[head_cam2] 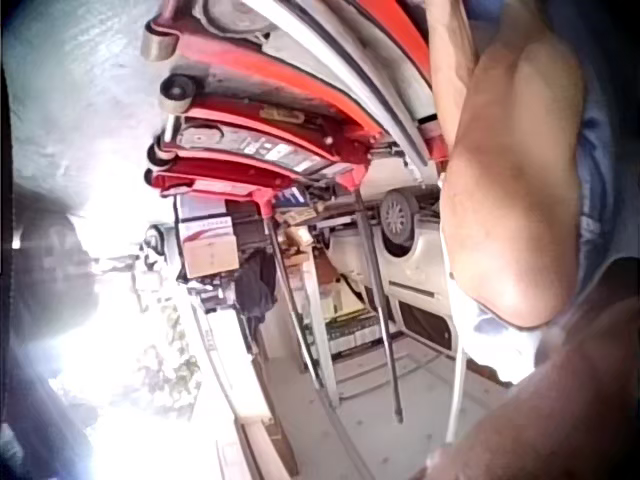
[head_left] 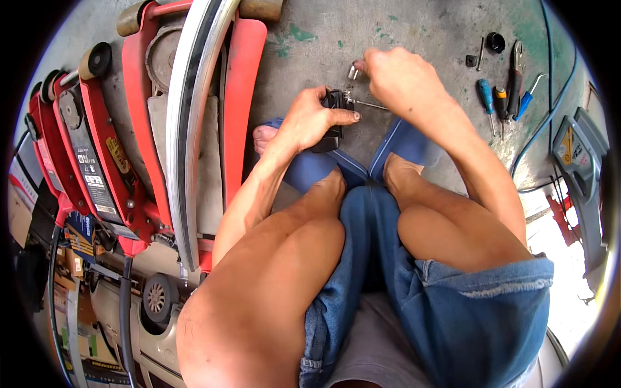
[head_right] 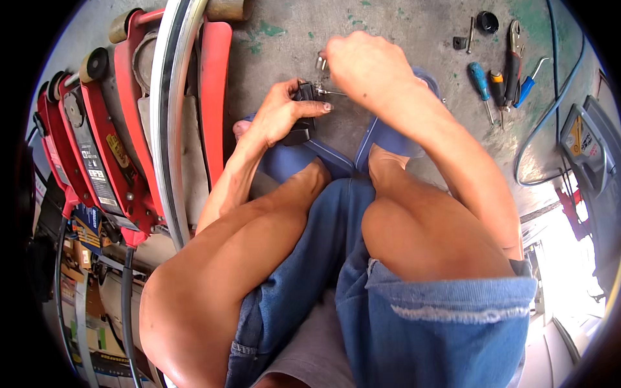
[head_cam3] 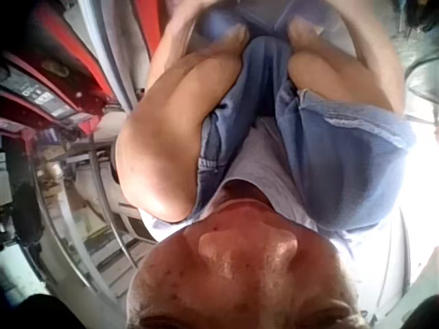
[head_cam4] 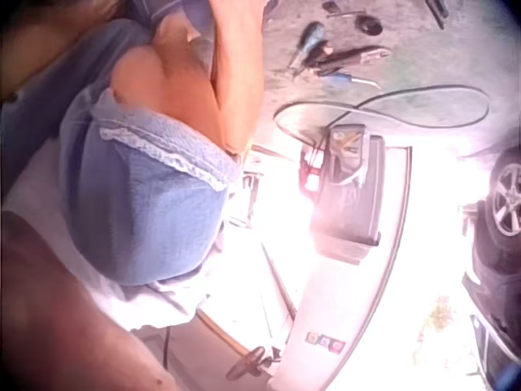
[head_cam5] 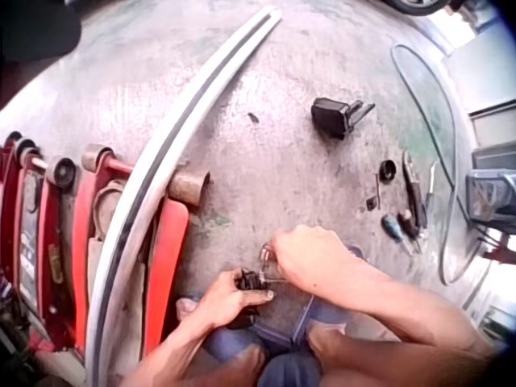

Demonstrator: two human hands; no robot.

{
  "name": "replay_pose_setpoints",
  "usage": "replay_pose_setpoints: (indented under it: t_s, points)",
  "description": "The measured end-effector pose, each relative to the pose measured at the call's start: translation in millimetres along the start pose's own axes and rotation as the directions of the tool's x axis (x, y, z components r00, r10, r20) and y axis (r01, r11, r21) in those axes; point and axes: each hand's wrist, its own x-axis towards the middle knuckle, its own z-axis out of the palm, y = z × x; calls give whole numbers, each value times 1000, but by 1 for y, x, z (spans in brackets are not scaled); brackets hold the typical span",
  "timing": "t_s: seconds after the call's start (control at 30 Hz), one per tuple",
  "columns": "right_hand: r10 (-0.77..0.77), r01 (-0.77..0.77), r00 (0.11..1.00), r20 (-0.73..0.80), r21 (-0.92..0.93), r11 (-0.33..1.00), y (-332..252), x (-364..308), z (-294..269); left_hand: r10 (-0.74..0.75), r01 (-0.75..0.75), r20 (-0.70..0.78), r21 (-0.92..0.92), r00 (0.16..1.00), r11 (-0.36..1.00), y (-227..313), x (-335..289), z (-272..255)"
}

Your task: The person works on a small black mechanical part by hand while sitting on the floor, using an allen wrench and other hand tools to manipulate small screws and internal components.

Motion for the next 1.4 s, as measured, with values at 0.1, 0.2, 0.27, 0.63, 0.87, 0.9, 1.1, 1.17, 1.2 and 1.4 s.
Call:
replay_pose_setpoints:
  t_s: [0.1,0.2,0.27,0.63,0.87,0.9,1.1,1.17,1.2,1.4]
  points:
    - [-88,88,996,-8,154,984,24,5,2,34,-34,0,14,999,999,7,-1,1]
    - [-193,184,980,47,159,970,33,11,9,-6,6,-5,35,1000,999,14,-6,-1]
    - [-237,235,971,-15,189,953,38,14,22,-4,3,17,41,1000,999,12,-6,-2]
    - [-354,379,925,-134,302,875,47,24,38,5,-8,80,32,997,999,9,-3,-6]
    - [-380,390,919,-103,381,838,49,24,42,22,-23,97,1,995,1000,7,-2,-6]
    - [-402,427,904,-148,382,820,50,24,43,33,-31,97,-23,995,999,7,-3,-6]
    - [-404,448,893,-197,310,839,44,16,40,54,-51,89,-28,995,998,4,-3,-6]
    - [-437,484,874,-214,290,825,47,20,42,50,-46,121,-38,991,998,7,-2,-9]
    - [-469,520,852,-233,273,809,48,22,43,45,-39,152,-44,987,998,8,-2,-10]
    - [-385,409,912,-140,383,829,47,18,51,61,-61,132,-7,989,998,2,1,-8]
